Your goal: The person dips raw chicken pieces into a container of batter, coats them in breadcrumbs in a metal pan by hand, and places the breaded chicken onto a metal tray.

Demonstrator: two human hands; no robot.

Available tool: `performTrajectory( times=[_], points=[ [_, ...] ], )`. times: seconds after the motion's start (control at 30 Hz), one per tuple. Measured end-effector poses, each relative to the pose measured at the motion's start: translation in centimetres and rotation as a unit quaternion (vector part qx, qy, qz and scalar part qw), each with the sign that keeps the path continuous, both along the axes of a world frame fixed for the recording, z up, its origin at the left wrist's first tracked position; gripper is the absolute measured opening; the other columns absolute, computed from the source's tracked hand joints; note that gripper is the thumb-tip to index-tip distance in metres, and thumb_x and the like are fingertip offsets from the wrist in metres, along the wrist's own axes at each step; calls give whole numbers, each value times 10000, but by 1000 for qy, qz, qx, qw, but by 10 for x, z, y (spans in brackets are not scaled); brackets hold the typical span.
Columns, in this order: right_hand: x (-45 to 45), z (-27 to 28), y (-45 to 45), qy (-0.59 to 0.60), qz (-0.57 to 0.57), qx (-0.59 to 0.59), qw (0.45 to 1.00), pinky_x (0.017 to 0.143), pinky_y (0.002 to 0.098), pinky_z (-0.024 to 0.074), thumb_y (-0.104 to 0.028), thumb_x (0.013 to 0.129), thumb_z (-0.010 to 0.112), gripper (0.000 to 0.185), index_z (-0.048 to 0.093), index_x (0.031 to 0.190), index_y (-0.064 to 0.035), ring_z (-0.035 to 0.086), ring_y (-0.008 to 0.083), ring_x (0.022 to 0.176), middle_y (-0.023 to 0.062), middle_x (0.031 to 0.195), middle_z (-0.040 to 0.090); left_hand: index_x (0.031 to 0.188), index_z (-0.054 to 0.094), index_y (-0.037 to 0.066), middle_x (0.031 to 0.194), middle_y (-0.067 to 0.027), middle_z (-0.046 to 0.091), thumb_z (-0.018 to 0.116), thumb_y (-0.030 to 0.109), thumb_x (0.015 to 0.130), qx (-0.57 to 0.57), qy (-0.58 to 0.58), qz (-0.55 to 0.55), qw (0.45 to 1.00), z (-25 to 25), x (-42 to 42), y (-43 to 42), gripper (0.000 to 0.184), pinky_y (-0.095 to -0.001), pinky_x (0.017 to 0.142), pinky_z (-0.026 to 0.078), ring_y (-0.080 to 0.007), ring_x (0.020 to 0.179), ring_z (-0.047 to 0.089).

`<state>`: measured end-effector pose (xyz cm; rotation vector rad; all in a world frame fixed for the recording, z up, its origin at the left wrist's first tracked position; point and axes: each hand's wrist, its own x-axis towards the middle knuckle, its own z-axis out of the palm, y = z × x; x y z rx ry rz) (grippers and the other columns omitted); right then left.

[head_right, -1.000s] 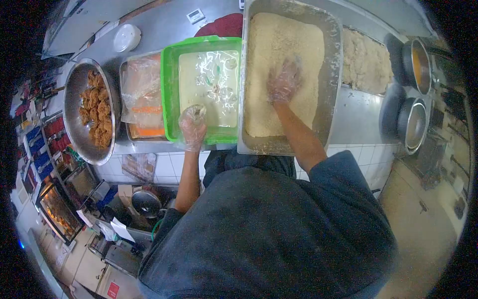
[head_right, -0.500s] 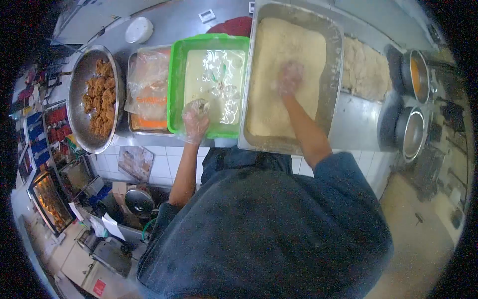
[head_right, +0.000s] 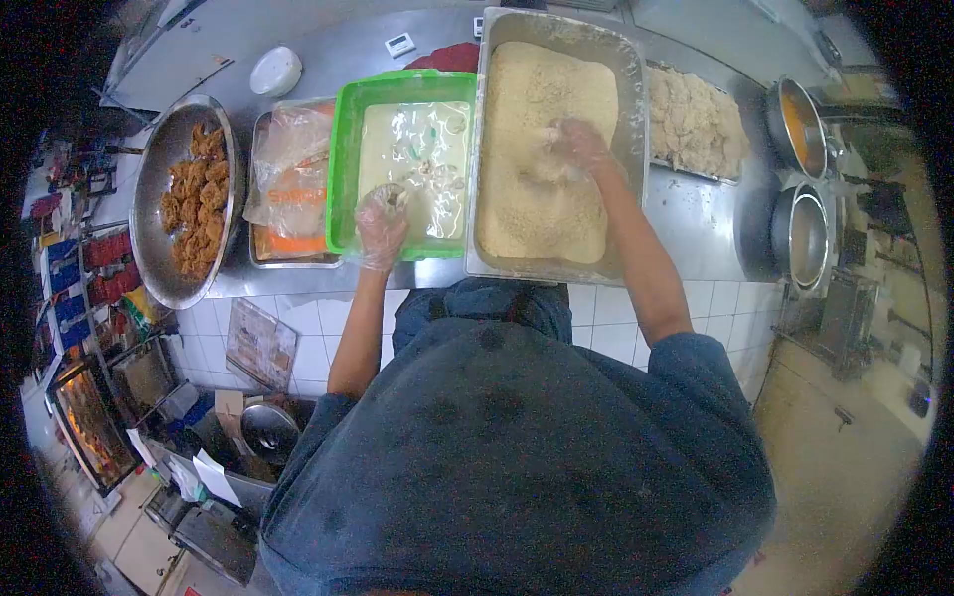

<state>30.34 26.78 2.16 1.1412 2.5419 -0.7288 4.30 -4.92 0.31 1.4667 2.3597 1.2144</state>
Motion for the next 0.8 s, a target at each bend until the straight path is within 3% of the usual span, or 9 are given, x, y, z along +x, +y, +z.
performTrajectory(
  times=[0.13,0.23,0.33,0.37,0.43,0.5,0.53,0.67,0.8],
  points=[
    [22,-1,-14,145,12,217,965,954,424,473,-248,862,725,389,640,1197,-69,611,330,1101,177,1179,649,985,670,50,871,-137,687,678,49,773,12,7,-7,1000,-5,-2,1,212,-400,725,519,-299,772,665],
    [39,-24,-53,280,-32,149,948,943,412,474,-244,903,676,355,629,1204,-62,617,328,1083,174,1168,652,991,665,45,863,-137,683,676,41,767,26,0,-15,1000,-8,-2,1,225,-402,718,518,-299,765,663],
    [47,7,-81,133,-24,-13,991,985,408,460,-277,928,639,417,591,1249,-17,597,340,1123,195,1211,629,997,661,42,859,-138,680,678,38,757,23,9,-17,1000,-10,-3,-1,241,-403,719,518,-301,765,663],
    [54,-4,-79,151,-79,29,985,1009,401,444,-297,938,622,435,581,1262,-11,586,333,1144,199,1214,627,1000,660,41,858,-138,680,679,37,753,17,17,-17,1000,-11,-3,-3,247,-404,721,519,-301,766,663],
    [84,-54,-71,182,-193,113,957,1057,389,413,-337,957,589,474,563,1289,1,565,317,1186,205,1218,623,999,662,41,862,-138,681,678,39,752,23,-5,-32,999,0,0,-2,248,-405,728,521,-303,771,663],
    [104,-127,-56,7,-152,81,985,1053,417,399,-426,957,553,499,577,1309,-74,537,341,1229,199,1264,602,999,664,42,868,-140,683,675,40,752,25,-7,-36,999,2,1,1,248,-408,735,523,-308,780,665],
    [105,-146,-51,-80,-127,63,987,1052,431,393,-471,957,534,513,584,1320,-112,523,353,1251,196,1288,591,999,666,42,873,-142,685,673,39,751,22,4,-30,999,-4,-1,1,248,-409,738,525,-311,786,667],
    [69,-136,-144,129,-396,-208,885,1107,423,335,-547,964,501,651,468,1438,-102,431,318,1352,155,1434,492,1000,674,49,898,-151,692,669,54,756,3,-8,-13,1000,3,0,-1,244,-418,743,527,-321,817,673],
    [15,-89,-156,212,-354,-389,823,1171,427,230,-608,972,447,785,311,1545,-89,280,274,1456,105,1575,350,1005,678,58,915,-155,698,671,85,761,-45,16,3,999,-11,1,0,246,-432,751,522,-323,832,675]
  ],
)
